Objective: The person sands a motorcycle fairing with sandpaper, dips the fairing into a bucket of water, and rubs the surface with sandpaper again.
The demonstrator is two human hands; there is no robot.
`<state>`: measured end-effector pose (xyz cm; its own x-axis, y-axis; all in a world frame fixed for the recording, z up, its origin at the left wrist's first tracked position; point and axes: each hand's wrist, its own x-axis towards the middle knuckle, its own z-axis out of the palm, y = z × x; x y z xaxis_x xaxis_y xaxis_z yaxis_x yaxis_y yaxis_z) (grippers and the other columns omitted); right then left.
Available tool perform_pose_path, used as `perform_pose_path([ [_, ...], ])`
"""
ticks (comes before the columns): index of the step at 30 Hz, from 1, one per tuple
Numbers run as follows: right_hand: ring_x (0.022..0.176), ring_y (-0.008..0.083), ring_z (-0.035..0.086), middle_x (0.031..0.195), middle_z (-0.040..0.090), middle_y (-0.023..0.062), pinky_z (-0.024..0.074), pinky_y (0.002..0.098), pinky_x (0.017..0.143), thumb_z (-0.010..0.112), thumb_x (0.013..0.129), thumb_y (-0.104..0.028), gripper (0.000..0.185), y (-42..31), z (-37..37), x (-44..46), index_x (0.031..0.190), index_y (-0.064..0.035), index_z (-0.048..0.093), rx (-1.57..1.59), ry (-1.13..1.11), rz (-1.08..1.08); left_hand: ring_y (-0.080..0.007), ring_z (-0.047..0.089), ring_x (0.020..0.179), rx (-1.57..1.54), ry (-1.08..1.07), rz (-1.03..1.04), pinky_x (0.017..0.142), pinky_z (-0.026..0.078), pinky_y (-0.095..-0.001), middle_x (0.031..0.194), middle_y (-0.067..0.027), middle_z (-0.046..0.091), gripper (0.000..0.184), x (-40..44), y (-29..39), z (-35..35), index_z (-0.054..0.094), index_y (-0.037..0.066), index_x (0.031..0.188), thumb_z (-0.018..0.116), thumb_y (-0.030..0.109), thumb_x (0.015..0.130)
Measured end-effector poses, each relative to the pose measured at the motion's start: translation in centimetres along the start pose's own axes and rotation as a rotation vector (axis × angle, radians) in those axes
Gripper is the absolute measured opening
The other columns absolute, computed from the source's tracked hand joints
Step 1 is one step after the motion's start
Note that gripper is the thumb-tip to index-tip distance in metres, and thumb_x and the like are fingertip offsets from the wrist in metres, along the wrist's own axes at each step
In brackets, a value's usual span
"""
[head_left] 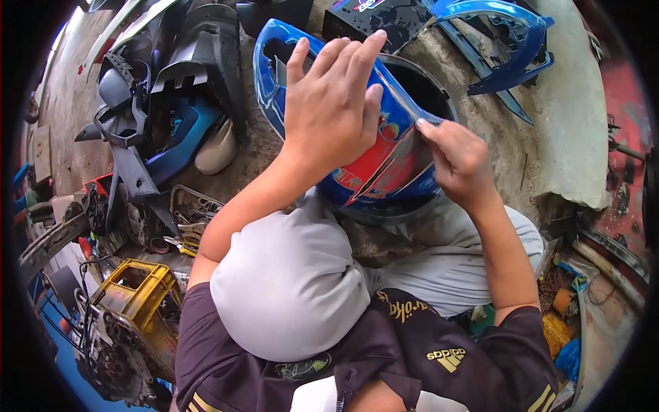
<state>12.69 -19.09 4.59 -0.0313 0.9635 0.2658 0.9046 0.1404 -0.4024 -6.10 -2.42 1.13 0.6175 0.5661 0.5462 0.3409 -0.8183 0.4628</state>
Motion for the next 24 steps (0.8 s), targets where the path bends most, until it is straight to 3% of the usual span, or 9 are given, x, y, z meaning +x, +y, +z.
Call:
perform_pose_path([
  [4, 0.088, 0.0398, 0.072, 0.094, 0.071, 0.0174, 0.0586, 0.0498, 0.08, 0.072, 0.088, 0.004, 0.038, 0.0, 2.0, 5.6, 0.125, -0.0023, 0.072, 0.056, 0.049, -0.08, -0.0348, 0.065, 0.134, 0.026, 0.024, -0.01, 0.125, 0.031, -0.0595, 0.136, -0.0154, 0.073, 0.065, -0.2, -0.4, 0.7, 0.053, 0.009, 0.16, 0.067, 0.022, 0.098],
  [10, 0.087, 0.04, 0.072, 0.096, 0.071, 0.0178, 0.0589, 0.0486, 0.078, 0.072, 0.089, 0.001, 0.034, -0.2, -0.7, -0.1, 0.123, -0.0024, 0.073, -0.002, -0.045, 0.023, -0.0353, 0.065, 0.133, -0.004, 0.016, -0.004, 0.125, 0.032, -0.0593, 0.135, -0.0158, 0.073, 0.065, 0.0, 0.1, 0.1, 0.053, 0.009, 0.16, 0.068, 0.02, 0.098],
  [11, 0.088, 0.0396, 0.073, 0.095, 0.071, 0.0179, 0.0589, 0.0489, 0.077, 0.072, 0.09, 0.002, 0.03, 0.3, 0.4, 0.2, 0.119, -0.0025, 0.074, -0.045, 0.067, -0.063, -0.0321, 0.063, 0.134, -0.004, 0.018, -0.005, 0.125, 0.029, -0.0607, 0.133, -0.012, 0.072, 0.069, -0.1, -0.3, 0.4, 0.051, 0.011, 0.16, 0.07, 0.021, 0.094],
  [15, 0.089, 0.0389, 0.073, 0.095, 0.07, 0.0174, 0.059, 0.0484, 0.078, 0.073, 0.089, 0.005, 0.03, 0.1, 2.0, 5.0, 0.118, -0.002, 0.072, 0.087, 0.079, -0.067, -0.0324, 0.063, 0.134, 0.026, 0.041, 0.002, 0.124, 0.03, -0.0607, 0.131, -0.013, 0.071, 0.069, -0.3, -0.6, 0.9, 0.051, 0.01, 0.16, 0.07, 0.021, 0.094],
  [20, 0.088, 0.0386, 0.072, 0.096, 0.07, 0.0174, 0.0593, 0.0472, 0.078, 0.073, 0.087, 0.006, 0.036, 0.7, 1.0, -0.4, 0.123, -0.0007, 0.07, -0.074, 0.081, -0.112, -0.0347, 0.064, 0.135, -0.014, 0.02, -0.025, 0.125, 0.031, -0.0603, 0.136, -0.0149, 0.072, 0.066, 0.2, -0.2, -0.1, 0.052, 0.009, 0.159, 0.069, 0.021, 0.097],
  [24, 0.086, 0.0383, 0.07, 0.097, 0.071, 0.0162, 0.0592, 0.0478, 0.077, 0.073, 0.086, 0.004, 0.038, -0.6, 2.2, 3.9, 0.123, -0.0012, 0.07, -0.026, 0.102, -0.133, -0.033, 0.063, 0.134, 0.016, 0.033, -0.004, 0.125, 0.03, -0.0598, 0.134, -0.0128, 0.071, 0.068, -0.2, -0.6, 0.8, 0.051, 0.008, 0.159, 0.07, 0.02, 0.095],
])
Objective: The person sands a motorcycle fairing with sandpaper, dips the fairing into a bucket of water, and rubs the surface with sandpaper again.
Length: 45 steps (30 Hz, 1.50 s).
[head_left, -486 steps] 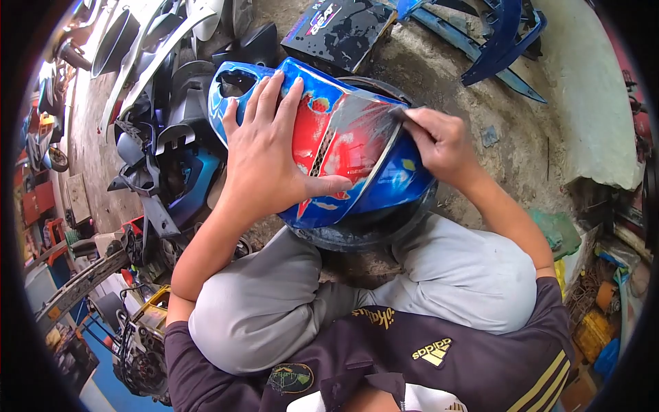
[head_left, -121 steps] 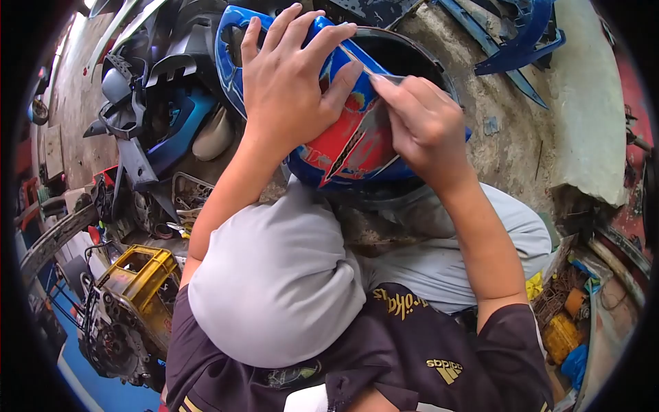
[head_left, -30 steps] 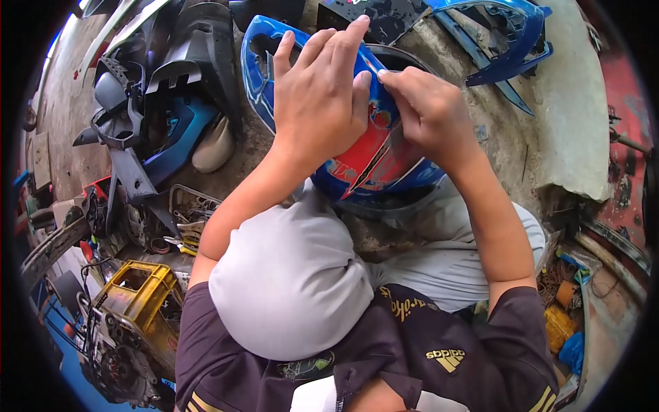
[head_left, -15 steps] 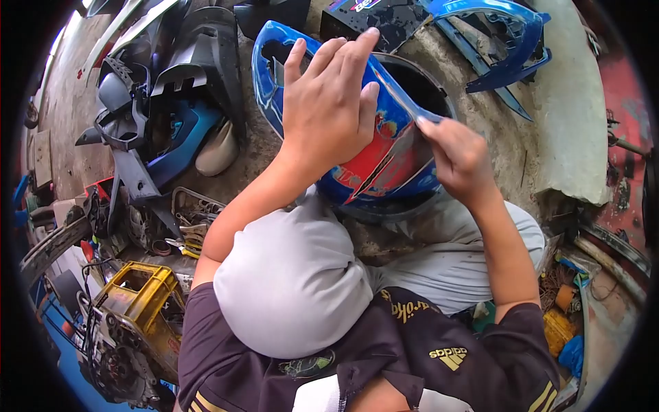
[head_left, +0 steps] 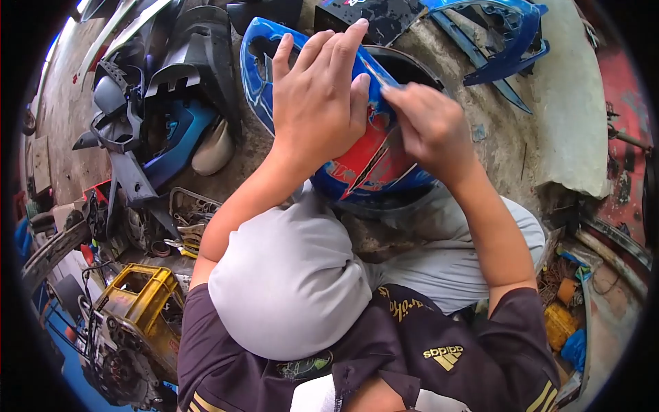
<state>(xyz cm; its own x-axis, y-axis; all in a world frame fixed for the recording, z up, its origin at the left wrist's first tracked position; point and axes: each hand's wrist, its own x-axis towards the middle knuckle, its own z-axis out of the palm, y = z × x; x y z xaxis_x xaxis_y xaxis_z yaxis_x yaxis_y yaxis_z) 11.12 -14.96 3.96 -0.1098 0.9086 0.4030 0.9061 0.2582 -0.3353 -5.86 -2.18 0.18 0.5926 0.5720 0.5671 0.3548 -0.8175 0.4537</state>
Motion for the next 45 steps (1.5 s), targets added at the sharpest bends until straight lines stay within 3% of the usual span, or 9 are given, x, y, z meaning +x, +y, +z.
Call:
perform_pose_path([
  [5, 0.084, 0.0386, 0.072, 0.092, 0.071, 0.0168, 0.0588, 0.0476, 0.075, 0.074, 0.089, 0.008, 0.035, 0.4, -1.4, -2.0, 0.122, -0.004, 0.075, 0.006, -0.013, 0.049, -0.0325, 0.063, 0.134, -0.044, -0.004, -0.025, 0.125, 0.03, -0.0601, 0.135, -0.0134, 0.071, 0.067, 0.0, 0.2, -0.4, 0.052, 0.009, 0.159, 0.069, 0.02, 0.095],
  [8, 0.093, 0.0383, 0.074, 0.096, 0.073, 0.0165, 0.0614, 0.047, 0.083, 0.074, 0.087, 0.004, 0.035, 1.0, -2.2, -4.1, 0.121, -0.0016, 0.071, -0.026, -0.101, 0.091, -0.0321, 0.062, 0.134, -0.024, -0.019, 0.0, 0.125, 0.03, -0.0603, 0.135, -0.0134, 0.071, 0.069, 0.2, 0.4, -0.4, 0.052, 0.009, 0.159, 0.07, 0.021, 0.093],
  [12, 0.086, 0.0366, 0.07, 0.095, 0.07, 0.0163, 0.0589, 0.0474, 0.077, 0.073, 0.087, 0.002, 0.036, 0.8, -0.1, 1.1, 0.123, -0.0013, 0.071, 0.022, -0.057, 0.017, -0.0325, 0.063, 0.135, -0.013, -0.016, 0.004, 0.125, 0.03, -0.0602, 0.136, -0.0135, 0.071, 0.068, 0.0, 0.1, -0.2, 0.053, 0.009, 0.159, 0.07, 0.021, 0.094],
  [18, 0.086, 0.0361, 0.07, 0.093, 0.07, 0.0155, 0.0583, 0.048, 0.077, 0.073, 0.088, 0.002, 0.038, 0.8, -2.1, -4.2, 0.126, -0.002, 0.071, 0.002, -0.099, 0.111, -0.0338, 0.064, 0.135, -0.026, -0.037, -0.018, 0.125, 0.031, -0.0607, 0.137, -0.0152, 0.072, 0.063, 0.3, 0.7, -0.8, 0.055, 0.009, 0.159, 0.067, 0.021, 0.098],
  [22, 0.088, 0.0378, 0.072, 0.098, 0.073, 0.016, 0.0594, 0.0482, 0.079, 0.074, 0.088, 0.001, 0.037, 1.1, 0.6, 1.6, 0.125, -0.0028, 0.073, 0.041, -0.009, -0.002, -0.0346, 0.064, 0.135, 0.009, -0.029, 0.003, 0.125, 0.031, -0.0606, 0.136, -0.0153, 0.073, 0.064, 0.1, 0.3, -0.4, 0.054, 0.009, 0.159, 0.068, 0.02, 0.097],
  [28, 0.092, 0.0387, 0.073, 0.101, 0.074, 0.0178, 0.0602, 0.048, 0.08, 0.074, 0.089, 0.002, 0.036, 0.2, -2.2, -3.6, 0.125, -0.003, 0.073, 0.022, -0.11, 0.146, -0.0347, 0.064, 0.136, -0.027, -0.021, -0.008, 0.125, 0.03, -0.0604, 0.136, -0.0166, 0.073, 0.063, 0.5, 0.5, -0.8, 0.053, 0.008, 0.159, 0.067, 0.02, 0.099],
  [31, 0.087, 0.0401, 0.072, 0.096, 0.072, 0.0178, 0.0591, 0.0493, 0.078, 0.073, 0.089, 0.003, 0.029, 0.8, -0.2, 0.1, 0.118, -0.0021, 0.072, 0.041, -0.009, 0.041, -0.0324, 0.061, 0.135, 0.014, -0.026, 0.029, 0.124, 0.029, -0.0605, 0.134, -0.0119, 0.069, 0.069, -0.1, 0.1, -0.1, 0.05, 0.01, 0.161, 0.068, 0.019, 0.095],
  [37, 0.091, 0.0413, 0.073, 0.098, 0.073, 0.019, 0.0603, 0.0499, 0.081, 0.073, 0.088, 0.003, 0.032, 0.5, -2.5, -3.1, 0.12, -0.0019, 0.073, 0.015, -0.116, 0.114, -0.0337, 0.063, 0.136, -0.024, -0.05, -0.006, 0.126, 0.03, -0.0596, 0.14, -0.013, 0.071, 0.065, 0.3, 0.8, -1.0, 0.054, 0.009, 0.159, 0.067, 0.022, 0.097],
  [45, 0.089, 0.0397, 0.072, 0.097, 0.072, 0.0176, 0.0594, 0.0489, 0.079, 0.071, 0.089, 0.002, 0.029, 1.4, 0.0, 1.0, 0.118, -0.0022, 0.072, 0.063, -0.025, 0.023, -0.0345, 0.063, 0.136, -0.029, -0.041, -0.019, 0.126, 0.03, -0.0601, 0.138, -0.0148, 0.072, 0.065, 0.0, 0.8, -0.8, 0.054, 0.01, 0.16, 0.067, 0.02, 0.097],
])
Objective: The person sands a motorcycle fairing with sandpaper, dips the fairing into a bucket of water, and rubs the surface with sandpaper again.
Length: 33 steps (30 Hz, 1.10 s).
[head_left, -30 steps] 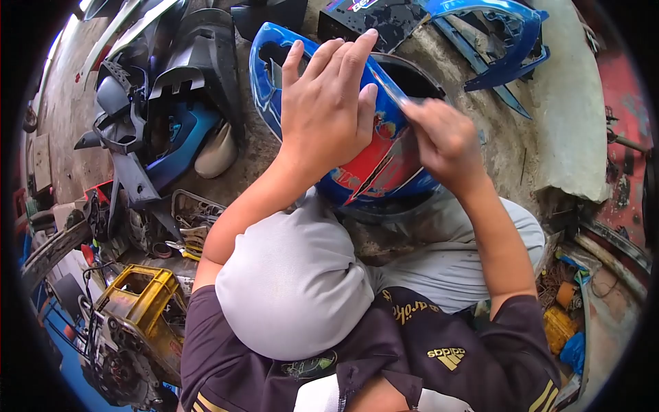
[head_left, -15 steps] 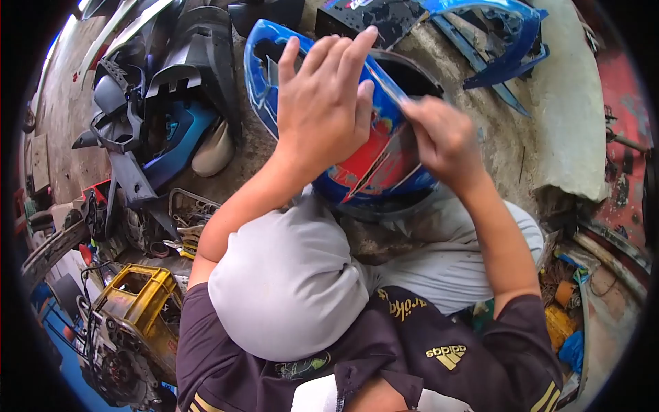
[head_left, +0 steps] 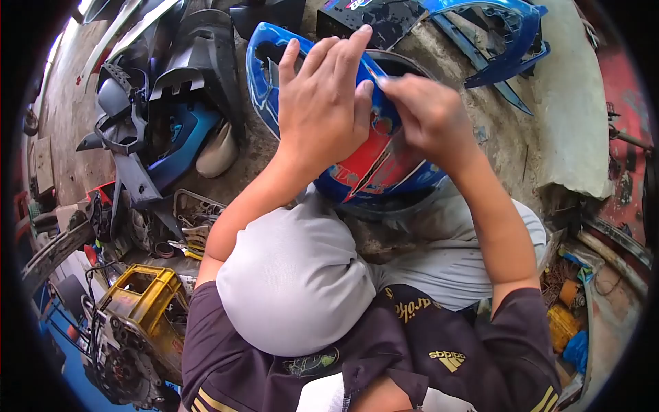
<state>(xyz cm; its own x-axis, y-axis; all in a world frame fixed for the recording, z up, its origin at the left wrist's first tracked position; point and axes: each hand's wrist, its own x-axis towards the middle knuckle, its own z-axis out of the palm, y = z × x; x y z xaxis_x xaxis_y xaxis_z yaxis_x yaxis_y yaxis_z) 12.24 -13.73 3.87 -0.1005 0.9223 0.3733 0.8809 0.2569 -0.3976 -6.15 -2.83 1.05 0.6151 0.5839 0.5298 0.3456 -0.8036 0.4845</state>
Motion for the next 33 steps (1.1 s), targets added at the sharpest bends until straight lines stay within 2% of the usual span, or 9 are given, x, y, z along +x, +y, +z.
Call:
perform_pose_path([
  [2, 0.088, 0.0389, 0.072, 0.095, 0.071, 0.0169, 0.0588, 0.0488, 0.078, 0.071, 0.089, 0.001, 0.028, 0.0, -1.0, -3.3, 0.117, -0.0017, 0.071, -0.079, 0.016, -0.004, -0.0342, 0.063, 0.136, -0.009, 0.014, 0.01, 0.125, 0.03, -0.0607, 0.137, -0.0144, 0.071, 0.067, 0.6, -0.3, -0.1, 0.052, 0.01, 0.16, 0.068, 0.019, 0.096],
  [9, 0.088, 0.039, 0.072, 0.097, 0.072, 0.0168, 0.059, 0.048, 0.08, 0.07, 0.091, 0.0, 0.028, 0.1, -0.1, 0.2, 0.118, -0.0025, 0.071, 0.016, 0.012, -0.014, -0.0331, 0.061, 0.136, 0.01, 0.012, 0.022, 0.126, 0.029, -0.061, 0.134, -0.0132, 0.07, 0.071, 0.1, -0.7, 0.5, 0.049, 0.01, 0.161, 0.069, 0.018, 0.093],
  [12, 0.088, 0.0394, 0.072, 0.097, 0.071, 0.0166, 0.059, 0.0479, 0.079, 0.07, 0.091, 0.001, 0.028, -0.8, -2.5, -4.3, 0.118, -0.0024, 0.071, -0.03, -0.058, 0.048, -0.0332, 0.061, 0.136, -0.02, 0.025, 0.032, 0.126, 0.029, -0.0607, 0.135, -0.0133, 0.07, 0.069, 0.3, -0.2, 0.1, 0.05, 0.009, 0.16, 0.069, 0.018, 0.094],
  [16, 0.086, 0.0393, 0.071, 0.093, 0.07, 0.016, 0.0581, 0.0489, 0.077, 0.07, 0.089, 0.002, 0.03, 0.1, -0.5, -1.0, 0.118, -0.003, 0.07, -0.008, 0.03, -0.052, -0.0329, 0.061, 0.135, 0.046, 0.017, 0.061, 0.125, 0.029, -0.0605, 0.135, -0.0132, 0.07, 0.069, 0.1, -0.5, 0.6, 0.05, 0.009, 0.16, 0.069, 0.019, 0.094],
  [17, 0.091, 0.0417, 0.075, 0.099, 0.075, 0.021, 0.0599, 0.0507, 0.079, 0.074, 0.089, 0.004, 0.035, 0.0, 0.0, 0.8, 0.123, -0.0039, 0.074, 0.032, -0.042, -0.01, -0.0329, 0.061, 0.135, 0.035, 0.022, 0.049, 0.125, 0.029, -0.0606, 0.135, -0.0133, 0.07, 0.07, 0.2, -0.7, 0.6, 0.05, 0.01, 0.16, 0.069, 0.019, 0.094],
  [19, 0.09, 0.0415, 0.075, 0.099, 0.074, 0.0213, 0.06, 0.0497, 0.078, 0.074, 0.09, 0.005, 0.034, 0.0, 0.4, 1.4, 0.123, -0.0028, 0.074, 0.046, -0.023, -0.026, -0.0328, 0.061, 0.135, 0.007, 0.022, 0.021, 0.125, 0.029, -0.0609, 0.136, -0.0134, 0.07, 0.07, 0.1, -0.7, 0.6, 0.05, 0.01, 0.16, 0.069, 0.018, 0.094],
  [23, 0.084, 0.0394, 0.071, 0.092, 0.07, 0.0163, 0.0575, 0.0509, 0.074, 0.073, 0.087, 0.001, 0.034, -0.4, -1.4, -3.1, 0.121, -0.0035, 0.071, 0.004, -0.038, 0.036, -0.0337, 0.063, 0.134, -0.019, 0.034, 0.02, 0.125, 0.03, -0.0611, 0.135, -0.0148, 0.071, 0.069, 0.1, -0.6, 0.3, 0.05, 0.01, 0.161, 0.069, 0.019, 0.095],
  [29, 0.089, 0.0403, 0.074, 0.094, 0.073, 0.0178, 0.0586, 0.051, 0.077, 0.074, 0.089, 0.001, 0.03, 0.4, 0.5, 1.0, 0.118, -0.0031, 0.073, 0.104, 0.032, 0.001, -0.035, 0.065, 0.134, 0.012, 0.006, 0.038, 0.126, 0.031, -0.0601, 0.139, -0.0167, 0.072, 0.067, 0.1, -0.8, 0.2, 0.051, 0.008, 0.161, 0.067, 0.02, 0.097],
  [33, 0.09, 0.0409, 0.075, 0.096, 0.074, 0.0188, 0.0597, 0.051, 0.079, 0.073, 0.089, 0.003, 0.028, -0.1, -1.9, -3.7, 0.117, -0.0022, 0.073, -0.018, -0.062, 0.045, -0.0352, 0.065, 0.134, -0.007, 0.021, 0.011, 0.125, 0.031, -0.0602, 0.139, -0.0163, 0.072, 0.068, 0.3, -0.5, 0.0, 0.051, 0.008, 0.161, 0.068, 0.02, 0.097],
])
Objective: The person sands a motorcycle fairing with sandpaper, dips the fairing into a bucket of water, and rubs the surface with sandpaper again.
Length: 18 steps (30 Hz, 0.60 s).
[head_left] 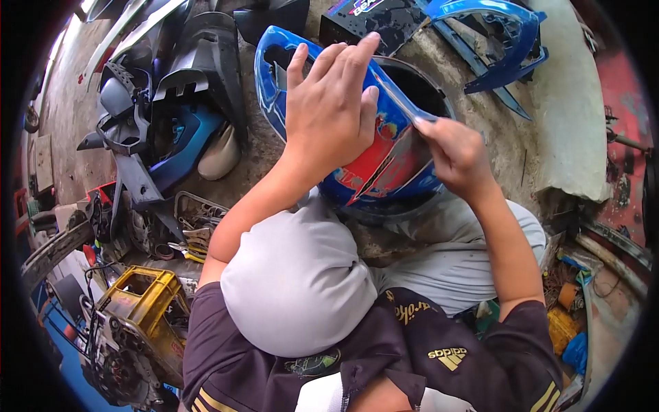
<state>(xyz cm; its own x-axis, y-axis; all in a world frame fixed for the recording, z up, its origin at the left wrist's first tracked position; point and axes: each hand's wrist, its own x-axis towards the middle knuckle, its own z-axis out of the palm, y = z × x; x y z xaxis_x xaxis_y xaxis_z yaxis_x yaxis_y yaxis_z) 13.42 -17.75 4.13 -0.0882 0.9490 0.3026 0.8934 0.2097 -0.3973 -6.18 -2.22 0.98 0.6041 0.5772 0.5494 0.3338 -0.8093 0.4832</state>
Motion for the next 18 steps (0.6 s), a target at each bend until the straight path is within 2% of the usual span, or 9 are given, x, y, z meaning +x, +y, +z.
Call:
perform_pose_path([
  [2, 0.09, 0.041, 0.075, 0.097, 0.074, 0.0191, 0.0603, 0.0507, 0.079, 0.073, 0.089, 0.003, 0.028, 0.5, 0.4, -1.1, 0.117, -0.0019, 0.073, -0.031, 0.056, -0.043, -0.0354, 0.065, 0.134, 0.015, -0.015, 0.017, 0.125, 0.031, -0.0602, 0.138, -0.0165, 0.072, 0.067, 0.0, 0.2, 0.0, 0.051, 0.008, 0.161, 0.067, 0.02, 0.097],
  [4, 0.091, 0.0414, 0.075, 0.098, 0.075, 0.02, 0.0615, 0.0489, 0.082, 0.071, 0.094, 0.002, 0.022, 0.2, 1.0, 2.4, 0.116, -0.0019, 0.073, 0.04, 0.064, -0.03, -0.0352, 0.064, 0.134, 0.008, 0.0, 0.012, 0.126, 0.031, -0.0604, 0.137, -0.0158, 0.072, 0.068, -0.1, 0.1, 0.4, 0.051, 0.008, 0.16, 0.068, 0.021, 0.096],
  [6, 0.09, 0.0386, 0.076, 0.101, 0.076, 0.0204, 0.0615, 0.0457, 0.081, 0.07, 0.097, 0.0, 0.02, -0.1, 1.2, 4.6, 0.116, -0.0015, 0.074, 0.113, 0.048, 0.026, -0.0345, 0.063, 0.133, 0.002, 0.029, 0.011, 0.125, 0.03, -0.061, 0.134, -0.0139, 0.07, 0.069, -0.2, -0.1, 0.6, 0.051, 0.007, 0.159, 0.07, 0.02, 0.094],
  [9, 0.086, 0.0298, 0.077, 0.1, 0.078, 0.0154, 0.0616, 0.0413, 0.078, 0.069, 0.103, -0.003, 0.016, -0.9, 0.3, 3.2, 0.117, -0.0028, 0.075, 0.271, 0.179, 0.245, -0.0355, 0.064, 0.135, -0.003, 0.044, 0.004, 0.126, 0.031, -0.0597, 0.137, -0.0162, 0.072, 0.067, -0.2, -0.1, 0.3, 0.051, 0.008, 0.16, 0.068, 0.022, 0.097],
  [12, 0.092, 0.021, 0.078, 0.105, 0.08, 0.0089, 0.0623, 0.0362, 0.082, 0.068, 0.108, -0.006, 0.017, -0.9, -1.0, -0.6, 0.123, -0.0053, 0.075, 1.034, 0.472, 0.699, -0.0362, 0.065, 0.135, 0.005, 0.046, 0.003, 0.128, 0.03, -0.0573, 0.139, -0.0151, 0.073, 0.065, -0.3, 0.1, 0.0, 0.052, 0.01, 0.16, 0.067, 0.025, 0.099],
  [13, 0.102, 0.0184, 0.076, 0.114, 0.078, 0.0055, 0.063, 0.0362, 0.092, 0.066, 0.111, -0.008, 0.021, -1.0, -1.6, -1.9, 0.132, -0.0071, 0.072, 1.431, 0.572, 0.661, -0.0358, 0.065, 0.136, 0.017, 0.042, 0.0, 0.129, 0.03, -0.0562, 0.141, -0.0129, 0.073, 0.064, -0.4, 0.0, 0.0, 0.052, 0.011, 0.16, 0.067, 0.026, 0.1],
  [16, 0.11, 0.0188, 0.075, 0.122, 0.076, 0.0072, 0.0621, 0.0375, 0.1, 0.065, 0.111, -0.008, 0.027, -2.9, -1.9, -4.5, 0.138, -0.0067, 0.067, 1.757, 0.677, 0.669, -0.0346, 0.064, 0.139, 0.051, 0.036, 0.017, 0.13, 0.029, -0.0556, 0.143, -0.0098, 0.073, 0.061, -0.4, 0.0, 0.2, 0.052, 0.011, 0.161, 0.065, 0.025, 0.102],
  [18, 0.113, 0.0185, 0.074, 0.123, 0.076, 0.0077, 0.0619, 0.0391, 0.102, 0.064, 0.112, -0.008, 0.026, -3.4, -1.5, -6.1, 0.138, -0.0066, 0.066, 1.837, 0.645, 0.644, -0.0347, 0.064, 0.14, 0.067, 0.016, 0.025, 0.13, 0.027, -0.0566, 0.144, -0.009, 0.073, 0.061, -0.4, 0.0, 0.3, 0.049, 0.012, 0.162, 0.062, 0.026, 0.104],
])
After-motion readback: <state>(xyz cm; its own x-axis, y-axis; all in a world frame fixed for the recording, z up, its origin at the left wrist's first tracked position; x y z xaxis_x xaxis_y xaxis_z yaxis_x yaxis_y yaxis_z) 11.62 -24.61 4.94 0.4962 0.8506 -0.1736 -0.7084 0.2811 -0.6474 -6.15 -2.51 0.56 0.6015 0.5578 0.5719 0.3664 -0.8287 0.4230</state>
